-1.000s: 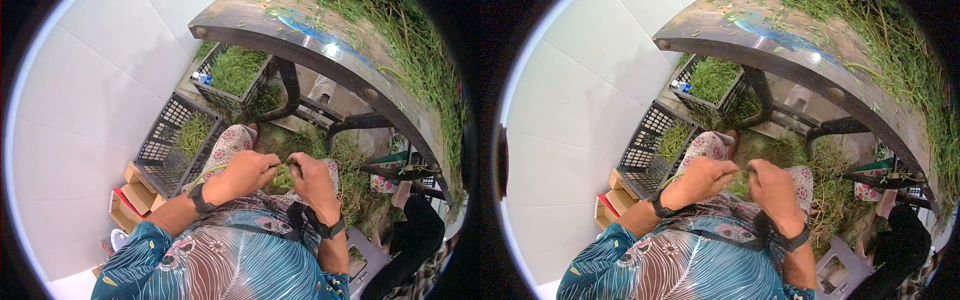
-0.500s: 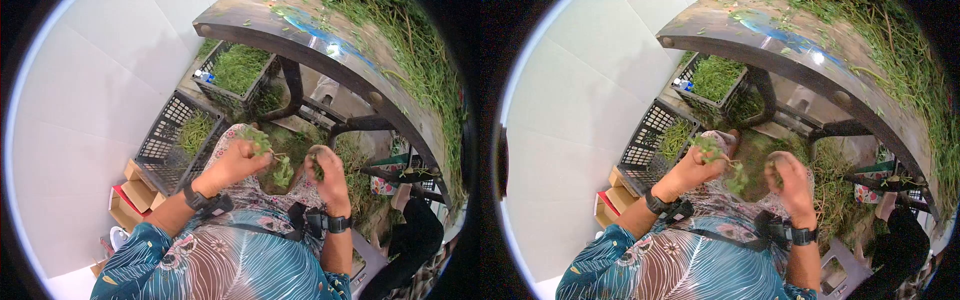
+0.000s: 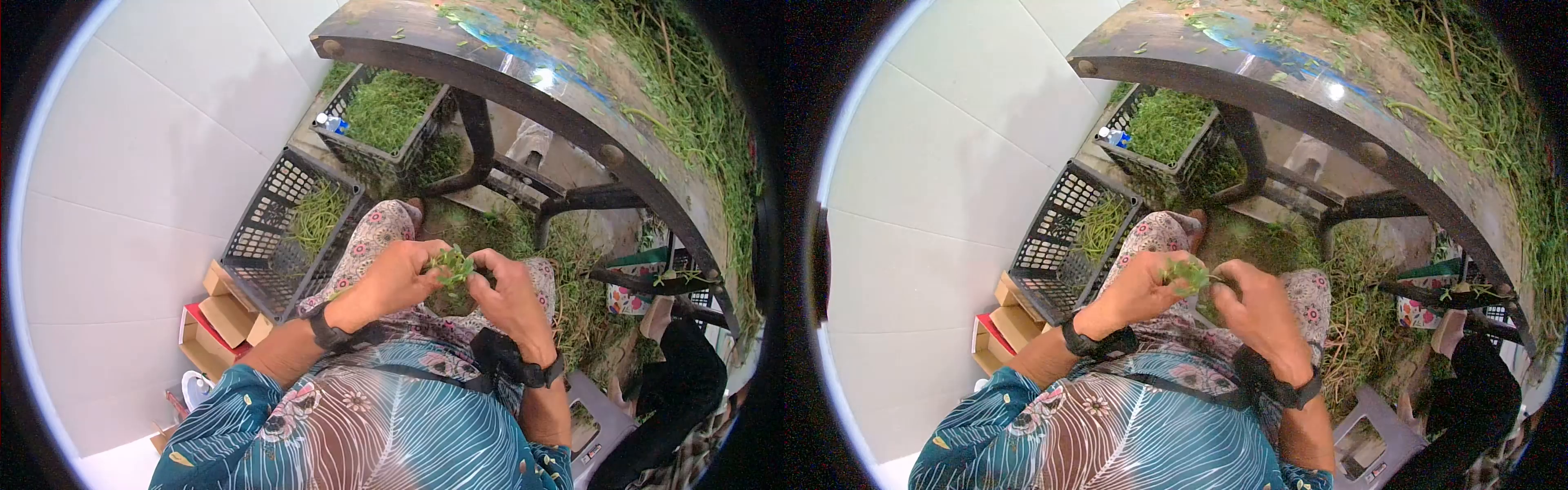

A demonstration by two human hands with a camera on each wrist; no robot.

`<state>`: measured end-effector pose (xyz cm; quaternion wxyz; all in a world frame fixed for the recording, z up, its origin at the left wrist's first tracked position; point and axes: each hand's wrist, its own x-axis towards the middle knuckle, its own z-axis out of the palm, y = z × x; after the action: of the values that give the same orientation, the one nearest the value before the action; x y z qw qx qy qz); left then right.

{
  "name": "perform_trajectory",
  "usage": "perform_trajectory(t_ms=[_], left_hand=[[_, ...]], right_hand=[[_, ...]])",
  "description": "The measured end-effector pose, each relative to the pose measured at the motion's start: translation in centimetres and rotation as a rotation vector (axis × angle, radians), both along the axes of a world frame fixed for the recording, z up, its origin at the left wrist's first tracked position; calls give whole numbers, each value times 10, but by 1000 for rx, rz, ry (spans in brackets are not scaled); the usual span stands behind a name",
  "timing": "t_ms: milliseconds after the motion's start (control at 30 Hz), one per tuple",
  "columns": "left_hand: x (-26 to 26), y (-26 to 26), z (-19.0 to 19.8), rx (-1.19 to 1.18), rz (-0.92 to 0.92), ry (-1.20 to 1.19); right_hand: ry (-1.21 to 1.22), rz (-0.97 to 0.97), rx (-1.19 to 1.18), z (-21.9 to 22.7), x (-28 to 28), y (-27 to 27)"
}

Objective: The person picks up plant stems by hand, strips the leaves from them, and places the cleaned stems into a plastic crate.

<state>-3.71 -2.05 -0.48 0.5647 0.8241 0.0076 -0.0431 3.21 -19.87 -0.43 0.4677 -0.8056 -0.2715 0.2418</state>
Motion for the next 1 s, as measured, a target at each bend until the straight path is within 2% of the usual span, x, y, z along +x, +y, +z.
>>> perform_trajectory(t_ms=[67,167,367,467,567,667,767,867,967,1000], left_hand=[[0,1,3,-44,-4,58],[1,7,-8,-59,-55,21],[-1,11,11,-472,-39,382],[-2,10,28,-595,-34,507],[-5,17,17,-659,-192,463],[-10,25,9,-696,-272,402],[-7,19,18,-721,-149,360],[1,15,15,-718,-9,454],[3,11,0,-312,-25,222],[2,10,-5,-294,-7,204]], right_hand=[[-10,-15,4,-1,-1,1],[26,13,89,-5,0,-1],[428,49,170,10,4,-6],[692,85,363,-4,-1,-10],[663,184,412,-3,-2,-9],[919,222,664,-10,-1,-10],[1046,114,763,-15,1,-13],[1036,-176,615,-2,-3,-4],[759,-106,376,-5,-6,-1],[687,-79,292,-5,-6,-1]])
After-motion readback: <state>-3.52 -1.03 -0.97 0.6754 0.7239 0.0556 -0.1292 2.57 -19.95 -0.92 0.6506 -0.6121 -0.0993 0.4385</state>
